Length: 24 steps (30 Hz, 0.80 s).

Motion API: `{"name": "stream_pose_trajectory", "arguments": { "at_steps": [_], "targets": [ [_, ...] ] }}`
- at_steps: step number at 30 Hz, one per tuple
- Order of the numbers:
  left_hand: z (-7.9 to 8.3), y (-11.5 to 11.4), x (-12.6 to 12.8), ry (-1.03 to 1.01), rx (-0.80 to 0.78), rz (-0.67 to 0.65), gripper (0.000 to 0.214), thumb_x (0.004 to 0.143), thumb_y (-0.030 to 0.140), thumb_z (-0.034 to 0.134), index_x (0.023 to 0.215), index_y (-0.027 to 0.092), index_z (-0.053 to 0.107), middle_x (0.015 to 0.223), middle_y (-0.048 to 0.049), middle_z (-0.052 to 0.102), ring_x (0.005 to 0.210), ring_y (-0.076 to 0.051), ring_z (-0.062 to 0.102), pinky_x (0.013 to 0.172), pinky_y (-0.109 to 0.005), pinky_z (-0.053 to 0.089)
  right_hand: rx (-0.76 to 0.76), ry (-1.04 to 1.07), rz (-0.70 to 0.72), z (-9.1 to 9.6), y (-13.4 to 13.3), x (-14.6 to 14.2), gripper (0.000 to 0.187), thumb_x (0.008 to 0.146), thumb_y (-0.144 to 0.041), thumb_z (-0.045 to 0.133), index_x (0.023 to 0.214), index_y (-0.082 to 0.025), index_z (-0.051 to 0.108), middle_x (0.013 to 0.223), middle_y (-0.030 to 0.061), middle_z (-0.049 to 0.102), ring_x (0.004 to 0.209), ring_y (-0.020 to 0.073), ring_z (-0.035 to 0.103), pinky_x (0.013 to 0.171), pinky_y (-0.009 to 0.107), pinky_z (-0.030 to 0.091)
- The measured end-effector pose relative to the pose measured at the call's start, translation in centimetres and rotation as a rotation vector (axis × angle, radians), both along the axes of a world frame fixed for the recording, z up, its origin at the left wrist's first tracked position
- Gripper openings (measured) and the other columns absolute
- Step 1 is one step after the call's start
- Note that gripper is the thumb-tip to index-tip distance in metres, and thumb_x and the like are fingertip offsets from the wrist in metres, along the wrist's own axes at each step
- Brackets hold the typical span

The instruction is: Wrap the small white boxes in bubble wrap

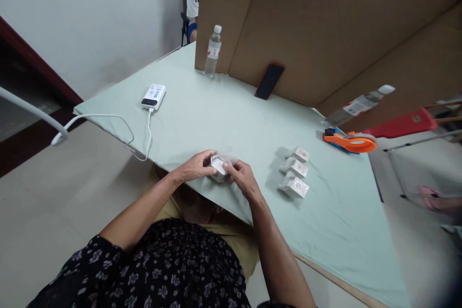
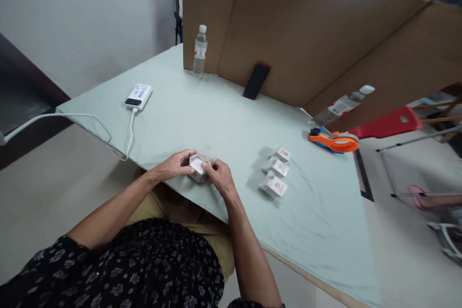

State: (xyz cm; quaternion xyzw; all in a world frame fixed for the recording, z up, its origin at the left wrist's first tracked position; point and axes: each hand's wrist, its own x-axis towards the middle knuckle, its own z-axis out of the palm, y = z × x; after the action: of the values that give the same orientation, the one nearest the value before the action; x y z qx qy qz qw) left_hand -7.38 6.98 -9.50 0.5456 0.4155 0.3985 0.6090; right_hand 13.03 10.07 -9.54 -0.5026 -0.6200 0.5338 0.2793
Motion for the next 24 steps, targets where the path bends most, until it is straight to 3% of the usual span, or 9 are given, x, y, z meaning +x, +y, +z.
{"name": "stream_pose_trajectory", "arguments": {
  "at_steps": [4,10,14,19,24],
  "targets": [
    [-0.1,0.3,0.7,0.025,-0.047,0.081,0.075,0.068,0.020,0.070,0.139,0.014,0.048,0.136,-0.0152,0.058,0.117,-0.026,0.059,0.103,-0.042,0.045,0.191,-0.001,-0.003,0.1,0.4,0.2,0.037,0.083,-0.055,0.062,0.086,-0.019,0.068,0.077,0.0014,0.066,0.072,0.0167,0.057,0.067,0.028,0.046],
    [0.8,0.5,1.3,0.064,-0.076,0.106,0.084,0.073,0.022,0.065,0.150,0.011,0.033,0.121,-0.0137,0.064,0.089,-0.020,0.067,0.088,-0.037,0.053,0.124,0.111,0.003,-0.2,-0.1,0.2,0.049,0.078,-0.053,0.071,0.114,-0.020,0.065,0.106,0.0068,0.072,0.087,0.0206,0.065,0.079,0.034,0.053],
    [0.7,0.5,1.7,0.168,0.021,0.170,0.084,0.071,0.023,0.068,0.149,0.012,0.038,0.124,-0.0143,0.062,0.094,-0.020,0.066,0.090,-0.037,0.053,0.108,0.143,0.012,-0.1,0.3,0.1,0.045,0.077,-0.054,0.071,0.106,-0.020,0.069,0.096,0.0044,0.074,0.082,0.0193,0.065,0.076,0.032,0.052],
    [0.4,0.5,1.9,0.128,0.023,0.180,0.083,0.073,0.021,0.067,0.149,0.014,0.036,0.126,-0.0145,0.061,0.095,-0.020,0.066,0.090,-0.036,0.053,0.020,0.194,-0.097,0.8,2.9,-1.3,0.042,0.069,-0.058,0.073,0.081,-0.019,0.069,0.068,0.0000,0.066,0.060,0.0145,0.054,0.057,0.027,0.044],
    [0.6,0.8,1.9,0.070,-0.008,0.143,0.079,0.077,0.021,0.062,0.150,0.011,0.032,0.129,-0.0157,0.058,0.080,-0.015,0.069,0.085,-0.034,0.054,0.121,0.246,-0.092,1.2,3.3,-2.5,0.025,0.071,-0.044,0.072,0.072,-0.020,0.064,0.066,-0.0027,0.063,0.061,0.0139,0.055,0.063,0.029,0.045]
  ]
}}
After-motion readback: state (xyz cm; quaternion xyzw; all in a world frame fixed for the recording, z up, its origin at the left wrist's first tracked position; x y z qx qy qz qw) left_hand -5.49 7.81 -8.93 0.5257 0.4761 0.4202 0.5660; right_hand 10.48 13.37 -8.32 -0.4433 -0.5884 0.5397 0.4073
